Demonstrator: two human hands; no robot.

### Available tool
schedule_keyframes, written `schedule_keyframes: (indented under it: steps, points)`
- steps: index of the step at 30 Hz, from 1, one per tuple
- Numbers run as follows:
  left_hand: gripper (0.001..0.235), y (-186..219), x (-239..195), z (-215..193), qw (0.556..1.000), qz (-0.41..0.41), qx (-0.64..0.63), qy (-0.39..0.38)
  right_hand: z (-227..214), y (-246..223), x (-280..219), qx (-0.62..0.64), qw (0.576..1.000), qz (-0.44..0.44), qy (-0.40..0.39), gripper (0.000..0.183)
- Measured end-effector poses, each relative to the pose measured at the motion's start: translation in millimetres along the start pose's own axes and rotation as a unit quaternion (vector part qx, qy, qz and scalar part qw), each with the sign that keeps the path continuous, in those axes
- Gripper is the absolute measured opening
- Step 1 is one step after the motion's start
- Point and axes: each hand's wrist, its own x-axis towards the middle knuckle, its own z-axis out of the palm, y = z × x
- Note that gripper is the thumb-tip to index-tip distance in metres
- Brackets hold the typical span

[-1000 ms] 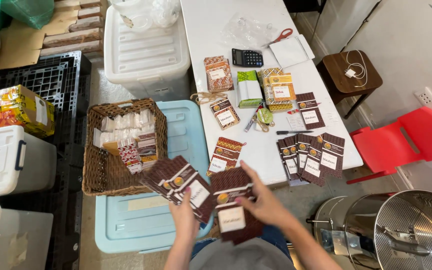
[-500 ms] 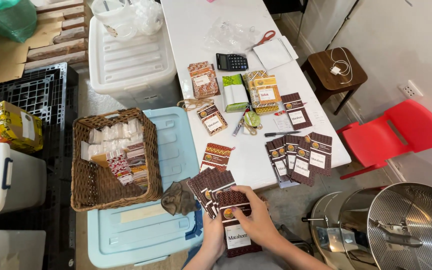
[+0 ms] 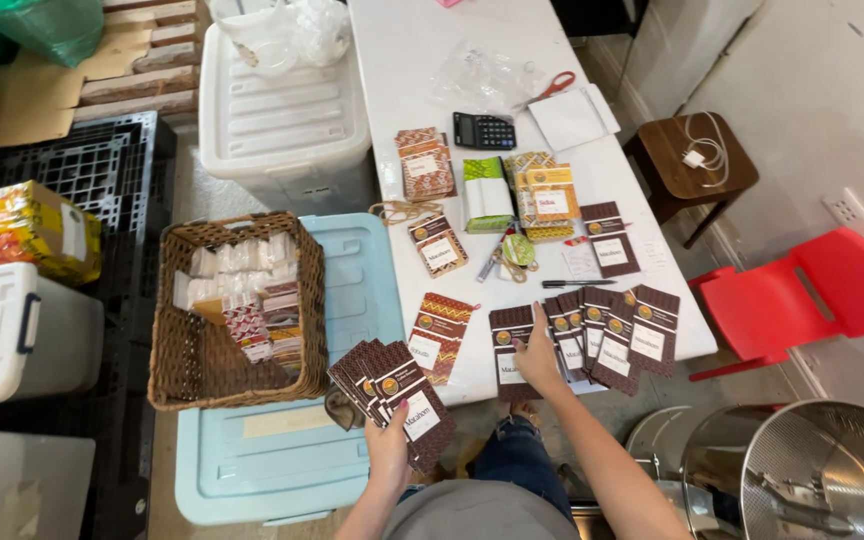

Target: The person picks up several bags of coffee from a table and places them together with others on the same surface, then writes on a piece of paper.

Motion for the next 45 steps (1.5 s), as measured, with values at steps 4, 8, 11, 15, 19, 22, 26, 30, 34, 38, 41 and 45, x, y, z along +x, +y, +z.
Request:
schedule_keyframes:
  steps: [4,8,11,15,19,22,26,30,34,38,41,45]
  points:
    - [0.048,44,-23,-2,0.997,-0.05,-0.018,0.051,25,23,11,-0.087,0.992,-0.089,0.034,0.093]
    - [0.048,50,-12,-26,0.994,-0.043,-0.051,0.086,36,27,5,-0.209,0.958,-0.157,0.119,0.057]
    - [0.043,54,-6,-49,0.99,-0.03,-0.081,0.109,41,23,-5,-0.28,0.924,-0.181,0.189,0.054]
    - [0.041,70,-2,-81,0.99,0.023,-0.09,0.109,71,-16,-34,-0.203,0.852,-0.418,0.241,0.053]
    - [0.045,81,9,-108,0.979,0.042,-0.129,0.153,195,-11,-62,-0.148,0.843,-0.509,0.096,0.038]
    - [0.042,88,14,-123,0.966,0.061,-0.18,0.178,274,-9,-69,-0.011,0.886,-0.434,-0.163,0.036]
    - [0.053,122,16,-129,0.948,-0.034,-0.15,0.278,393,60,-5,-0.253,0.897,-0.298,-0.206,0.046]
    - [0.06,125,24,-149,0.924,-0.056,-0.212,0.314,433,81,41,-0.487,0.777,-0.12,-0.38,0.036]
    - [0.057,102,30,-176,0.895,-0.033,-0.228,0.381,438,81,61,-0.507,0.724,-0.164,-0.438,0.024]
    - [0.05,107,28,-183,0.919,0.004,-0.262,0.294,417,65,43,-0.472,0.785,-0.226,-0.333,0.027]
    - [0.049,119,16,-172,0.92,-0.008,-0.291,0.263,410,67,39,-0.369,0.85,-0.226,-0.301,0.037]
    - [0.048,105,17,-167,0.946,0.036,-0.259,0.189,303,-79,-38,-0.045,0.947,-0.169,-0.271,0.023]
